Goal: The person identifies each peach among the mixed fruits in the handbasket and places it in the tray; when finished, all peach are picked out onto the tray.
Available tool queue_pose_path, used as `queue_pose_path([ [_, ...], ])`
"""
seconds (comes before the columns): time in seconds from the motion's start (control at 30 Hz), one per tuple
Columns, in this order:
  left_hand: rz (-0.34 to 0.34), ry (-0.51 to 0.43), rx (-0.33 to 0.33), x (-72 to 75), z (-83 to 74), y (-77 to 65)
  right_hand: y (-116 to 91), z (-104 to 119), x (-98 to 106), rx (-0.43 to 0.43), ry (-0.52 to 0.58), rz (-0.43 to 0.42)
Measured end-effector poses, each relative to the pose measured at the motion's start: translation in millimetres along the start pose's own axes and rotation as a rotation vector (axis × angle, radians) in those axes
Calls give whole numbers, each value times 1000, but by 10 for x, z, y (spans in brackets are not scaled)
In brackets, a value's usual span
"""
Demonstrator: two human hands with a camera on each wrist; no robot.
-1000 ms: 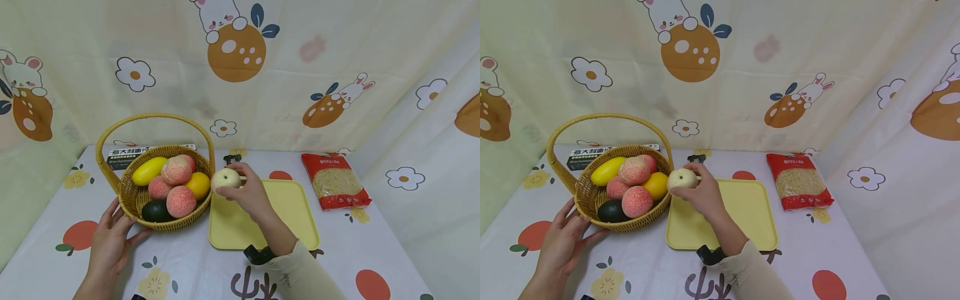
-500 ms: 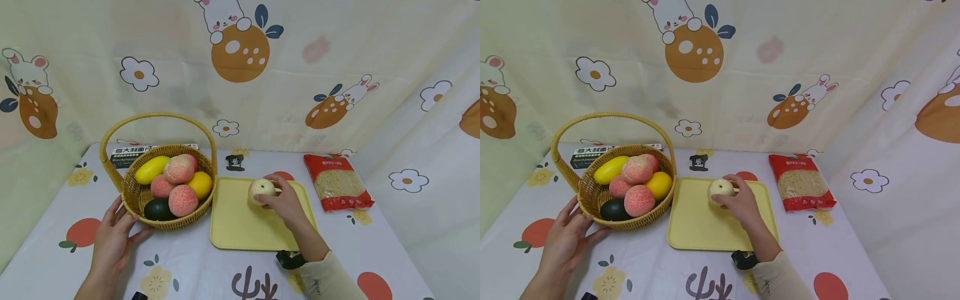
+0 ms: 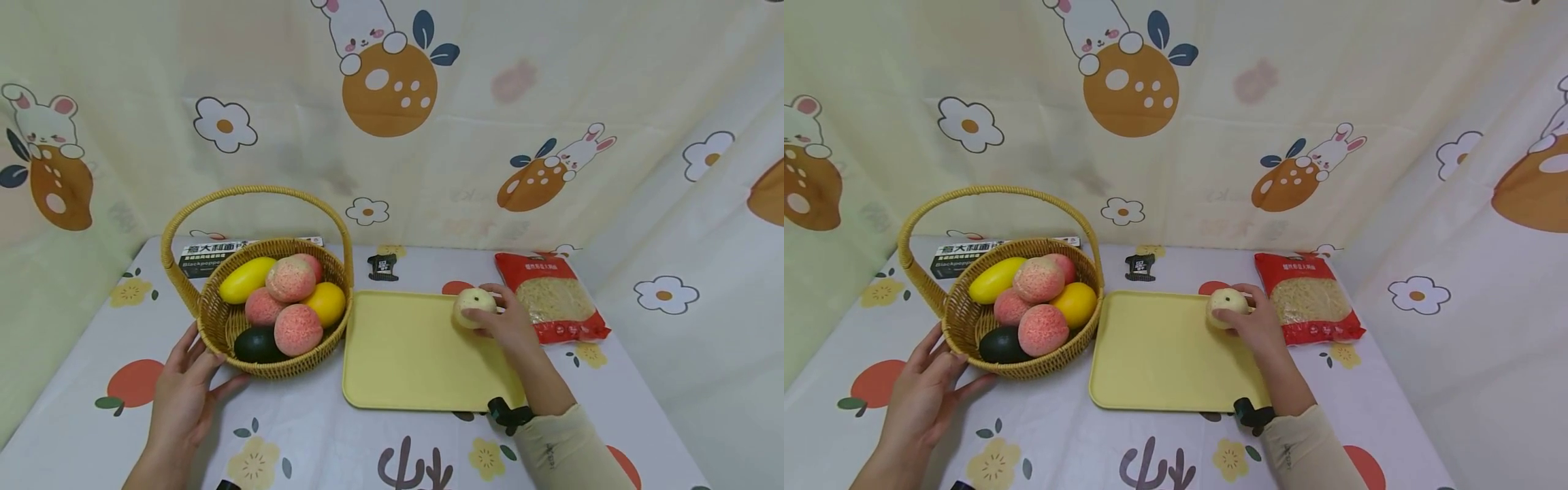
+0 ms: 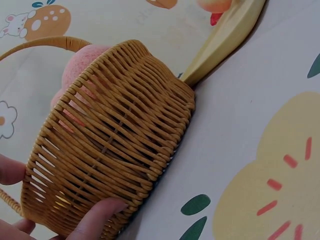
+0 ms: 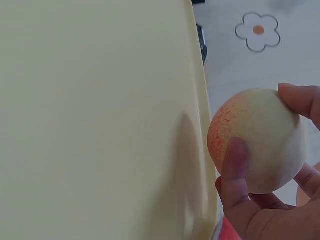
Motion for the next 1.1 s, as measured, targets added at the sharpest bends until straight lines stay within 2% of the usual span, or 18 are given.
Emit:
queue_pose_path([
  [0.37, 9, -11, 3, -6, -7, -2, -5, -101, 88, -42, -65, -44],
  [0.83, -1, 21, -3, -1, 4, -7, -4, -117, 113, -53, -66, -16],
  [1.1, 2, 21, -4, 3, 0, -9, -60, -109, 91, -53, -13, 15],
])
Point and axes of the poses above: each hand's wrist, its own y-axis towards the middle knuckle, its own x-axis out of the back of the hand, z = x × y, the point moved 6 cm from there along y, towards the middle knuckle, and after that the axes turned 15 degrees about -y, right-handed, at the moved point
